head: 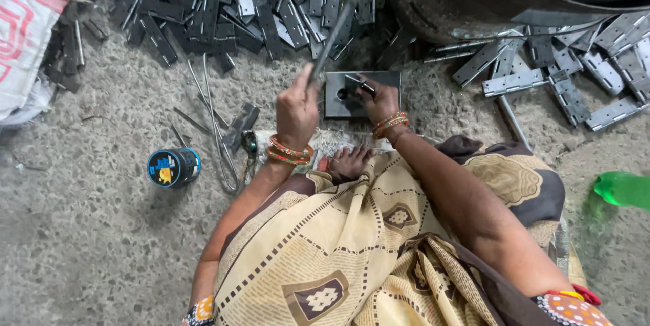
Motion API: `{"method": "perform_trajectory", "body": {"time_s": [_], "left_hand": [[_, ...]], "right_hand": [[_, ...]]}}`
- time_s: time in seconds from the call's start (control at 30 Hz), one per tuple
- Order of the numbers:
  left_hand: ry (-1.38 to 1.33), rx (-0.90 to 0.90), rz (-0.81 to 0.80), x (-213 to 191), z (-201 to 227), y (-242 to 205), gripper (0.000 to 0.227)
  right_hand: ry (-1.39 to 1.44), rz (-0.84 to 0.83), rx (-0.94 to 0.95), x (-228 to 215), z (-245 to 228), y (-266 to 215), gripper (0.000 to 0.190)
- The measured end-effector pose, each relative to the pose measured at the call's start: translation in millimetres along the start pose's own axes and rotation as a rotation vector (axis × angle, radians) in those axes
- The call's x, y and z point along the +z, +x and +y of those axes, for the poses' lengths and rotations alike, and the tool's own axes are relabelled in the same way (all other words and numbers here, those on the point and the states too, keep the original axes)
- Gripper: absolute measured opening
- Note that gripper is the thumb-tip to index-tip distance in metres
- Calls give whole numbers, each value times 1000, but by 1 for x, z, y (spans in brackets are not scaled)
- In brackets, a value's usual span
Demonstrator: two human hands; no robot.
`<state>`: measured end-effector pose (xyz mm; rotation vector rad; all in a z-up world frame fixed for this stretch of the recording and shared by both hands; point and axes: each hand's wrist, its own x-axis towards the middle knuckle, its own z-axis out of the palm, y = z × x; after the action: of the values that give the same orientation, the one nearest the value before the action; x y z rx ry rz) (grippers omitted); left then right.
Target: The person sits on the floor and assembles metal door hinges by hand. They pick up hinge plates, place them on a metal block, and use a hammer to drive pins into the hinge knuckles. The assembled hinges are then placed into a nearby bucket.
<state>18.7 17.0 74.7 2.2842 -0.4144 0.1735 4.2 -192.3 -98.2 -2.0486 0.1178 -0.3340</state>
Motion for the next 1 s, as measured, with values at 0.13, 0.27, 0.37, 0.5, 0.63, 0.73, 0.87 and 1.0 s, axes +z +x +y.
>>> {"method": "perform_trajectory", "body": {"time_s": [0.13, 0.27, 0.37, 0.5, 0.63, 0.73, 0.87, 1.0], "left_hand": [[-230, 306, 384, -39, 33, 10, 37], [-317, 449, 396, -13, 28, -1, 50], [84, 101, -128, 26, -9, -20, 47], [13, -11, -54, 61, -57, -48, 34], [8, -68, -17, 73, -80, -43, 28], [58, -353, -163, 82, -102, -14, 22], [264, -409, -233, 97, -158, 7, 19], [256, -498, -182, 117, -206, 16, 22]], "right_hand": [[-142, 17, -9, -1, 0, -5, 36], [-123, -17, -103, -13, 3, 1, 35], [-101, -79, -46, -15, 12, 0, 21], [184, -121, 40, -14, 35, 5, 23], [280, -104, 65, -18, 48, 7, 25], [469, -29, 250, -42, 49, 1, 19], [686, 233, 631, -76, 41, -16, 14], [878, 308, 727, -112, 35, -13, 13]]}}
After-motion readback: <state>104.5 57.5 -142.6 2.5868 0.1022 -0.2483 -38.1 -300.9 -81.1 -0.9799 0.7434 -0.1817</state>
